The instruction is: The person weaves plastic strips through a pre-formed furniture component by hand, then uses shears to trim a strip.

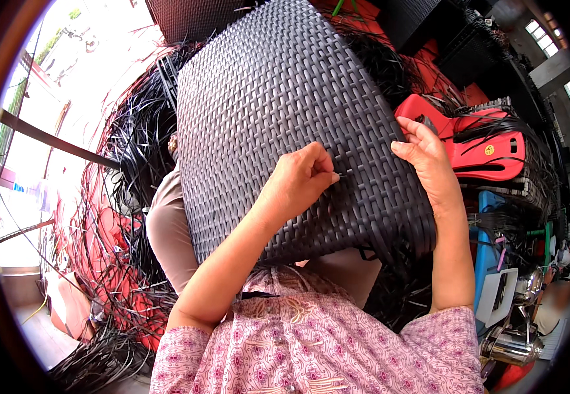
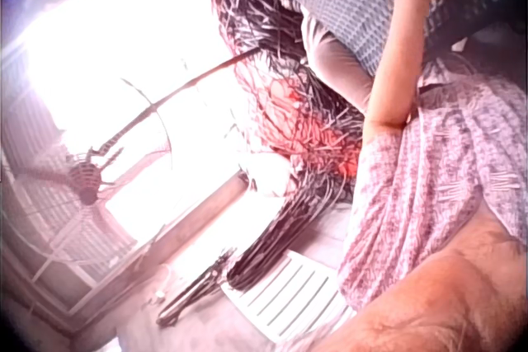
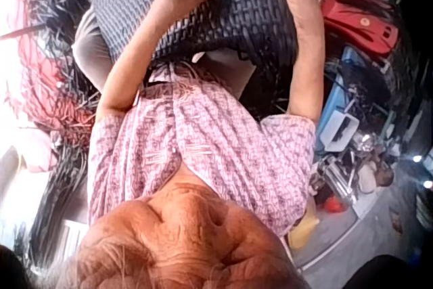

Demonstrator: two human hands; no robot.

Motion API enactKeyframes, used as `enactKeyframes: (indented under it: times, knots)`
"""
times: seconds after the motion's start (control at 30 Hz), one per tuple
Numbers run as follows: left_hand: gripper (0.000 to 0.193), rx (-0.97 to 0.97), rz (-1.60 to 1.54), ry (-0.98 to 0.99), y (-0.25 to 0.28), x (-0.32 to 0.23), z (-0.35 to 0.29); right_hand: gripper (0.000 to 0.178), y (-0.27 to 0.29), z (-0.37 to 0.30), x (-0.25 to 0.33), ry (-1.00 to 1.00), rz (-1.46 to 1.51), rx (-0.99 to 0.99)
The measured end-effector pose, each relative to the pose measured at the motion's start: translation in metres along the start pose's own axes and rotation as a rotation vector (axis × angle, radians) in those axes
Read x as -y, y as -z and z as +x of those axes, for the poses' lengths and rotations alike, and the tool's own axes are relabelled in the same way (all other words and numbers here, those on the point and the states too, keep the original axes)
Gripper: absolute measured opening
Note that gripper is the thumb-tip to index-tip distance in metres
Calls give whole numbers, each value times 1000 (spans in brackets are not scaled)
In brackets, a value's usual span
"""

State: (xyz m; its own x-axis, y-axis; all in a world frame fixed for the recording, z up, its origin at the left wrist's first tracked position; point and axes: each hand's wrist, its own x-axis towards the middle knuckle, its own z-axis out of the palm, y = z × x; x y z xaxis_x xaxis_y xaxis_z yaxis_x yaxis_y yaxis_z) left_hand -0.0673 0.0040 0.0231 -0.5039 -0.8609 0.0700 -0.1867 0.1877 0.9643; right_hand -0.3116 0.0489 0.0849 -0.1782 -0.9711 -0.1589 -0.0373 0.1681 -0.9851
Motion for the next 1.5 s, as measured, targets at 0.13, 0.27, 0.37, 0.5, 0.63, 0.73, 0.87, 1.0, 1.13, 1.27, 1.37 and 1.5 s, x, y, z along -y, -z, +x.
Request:
enactKeyframes:
  times: [0.13, 0.27, 0.37, 0.5, 0.63, 0.73, 0.87, 1.0, 1.13, 1.27, 1.37, 1.5]
  knots:
    - [21, -133, -36, 65, -7, 5, -11, 58, -3, -2, 1, -17, 65, -4]
    - [17, -195, -24, 98, -14, 6, -21, 62, -2, -1, -3, 0, 79, 15]
    - [17, -237, 2, 63, -20, 2, -20, 61, -4, -2, -1, 6, 84, 8]
    - [17, -152, -63, -18, -18, 13, -19, 59, 1, -3, -8, 79, -56, -18]
    - [20, -141, -54, 22, -17, 17, -14, 62, 5, 8, -22, 83, -44, -18]
    - [21, -222, -42, 37, -13, 10, -23, 61, -3, 6, -20, 99, -61, 14]
    - [18, -293, -85, 53, -20, 18, -29, 63, -4, 4, -19, 111, -120, -5]
    - [16, -321, -55, 83, -24, 13, -31, 64, -6, 3, -19, 121, -147, -14]
    - [17, -271, -81, 70, -23, 7, -28, 63, -3, 4, -23, 148, -150, -19]
    - [15, -217, -101, 60, -20, 15, -22, 63, -7, 0, -15, 127, -102, -6]
    - [15, -180, -114, 100, -19, 19, -22, 63, -5, 3, -17, 131, -111, -8]
    - [17, -165, -188, 122, -18, 18, -25, 64, -5, 2, -18, 116, -94, -8]
